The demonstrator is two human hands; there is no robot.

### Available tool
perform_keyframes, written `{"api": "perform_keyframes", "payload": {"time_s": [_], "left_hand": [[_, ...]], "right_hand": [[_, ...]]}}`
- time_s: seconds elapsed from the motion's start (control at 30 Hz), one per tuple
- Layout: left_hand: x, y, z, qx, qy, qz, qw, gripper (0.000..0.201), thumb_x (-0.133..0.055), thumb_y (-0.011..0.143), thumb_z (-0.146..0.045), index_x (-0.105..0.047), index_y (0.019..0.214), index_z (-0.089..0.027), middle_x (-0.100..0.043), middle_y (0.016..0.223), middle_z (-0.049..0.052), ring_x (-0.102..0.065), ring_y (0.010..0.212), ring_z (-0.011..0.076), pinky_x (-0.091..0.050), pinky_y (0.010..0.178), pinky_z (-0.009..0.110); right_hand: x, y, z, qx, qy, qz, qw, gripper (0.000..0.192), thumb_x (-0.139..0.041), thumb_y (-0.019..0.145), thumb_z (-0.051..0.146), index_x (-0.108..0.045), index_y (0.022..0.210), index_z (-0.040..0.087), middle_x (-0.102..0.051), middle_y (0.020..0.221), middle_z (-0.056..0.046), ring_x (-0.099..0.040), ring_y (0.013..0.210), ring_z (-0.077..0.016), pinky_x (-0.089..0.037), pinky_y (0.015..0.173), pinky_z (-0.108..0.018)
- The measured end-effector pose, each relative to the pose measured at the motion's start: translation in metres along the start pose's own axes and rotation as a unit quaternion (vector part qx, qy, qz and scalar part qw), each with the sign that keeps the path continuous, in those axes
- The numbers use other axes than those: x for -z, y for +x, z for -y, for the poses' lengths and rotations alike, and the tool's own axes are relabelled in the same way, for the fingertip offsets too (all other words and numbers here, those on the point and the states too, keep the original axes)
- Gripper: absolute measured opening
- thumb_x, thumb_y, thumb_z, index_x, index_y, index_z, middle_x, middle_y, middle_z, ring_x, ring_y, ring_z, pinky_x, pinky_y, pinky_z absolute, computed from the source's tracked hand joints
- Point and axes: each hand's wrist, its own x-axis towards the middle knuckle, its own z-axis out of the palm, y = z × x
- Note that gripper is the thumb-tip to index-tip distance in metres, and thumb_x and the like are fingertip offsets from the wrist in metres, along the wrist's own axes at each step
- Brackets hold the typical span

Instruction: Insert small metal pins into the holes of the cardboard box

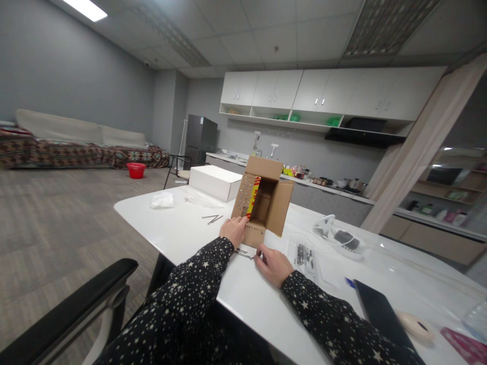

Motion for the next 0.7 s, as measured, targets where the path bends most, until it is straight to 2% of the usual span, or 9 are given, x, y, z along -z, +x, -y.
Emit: {"api": "perform_keyframes", "payload": {"time_s": [0.53, 0.7], "left_hand": [[-0.0014, -0.0005, 0.0008, -0.012, -0.011, -0.051, 0.999, 0.02, -0.036, 0.094, -0.027, -0.055, 0.099, -0.022, -0.065, 0.093, 0.004, -0.06, 0.089, 0.0172, -0.041, 0.077, 0.03], [-0.0009, -0.0002, 0.0003, -0.011, -0.019, -0.066, 0.998, 0.022, -0.037, 0.094, -0.026, -0.053, 0.107, -0.022, -0.065, 0.094, 0.004, -0.06, 0.091, 0.0169, -0.04, 0.077, 0.03]], "right_hand": [[-0.0011, 0.0011, -0.0006, 0.001, 0.004, -0.001, 1.0, 0.012, -0.046, 0.087, 0.028, -0.055, 0.088, 0.02, -0.061, 0.069, 0.0, -0.053, 0.062, -0.0126, -0.027, 0.059, -0.023], [-0.0016, 0.0006, -0.0012, 0.004, 0.012, -0.004, 1.0, 0.013, -0.045, 0.088, 0.029, -0.054, 0.088, 0.021, -0.06, 0.067, 0.0, -0.052, 0.061, -0.0124, -0.027, 0.059, -0.023]]}}
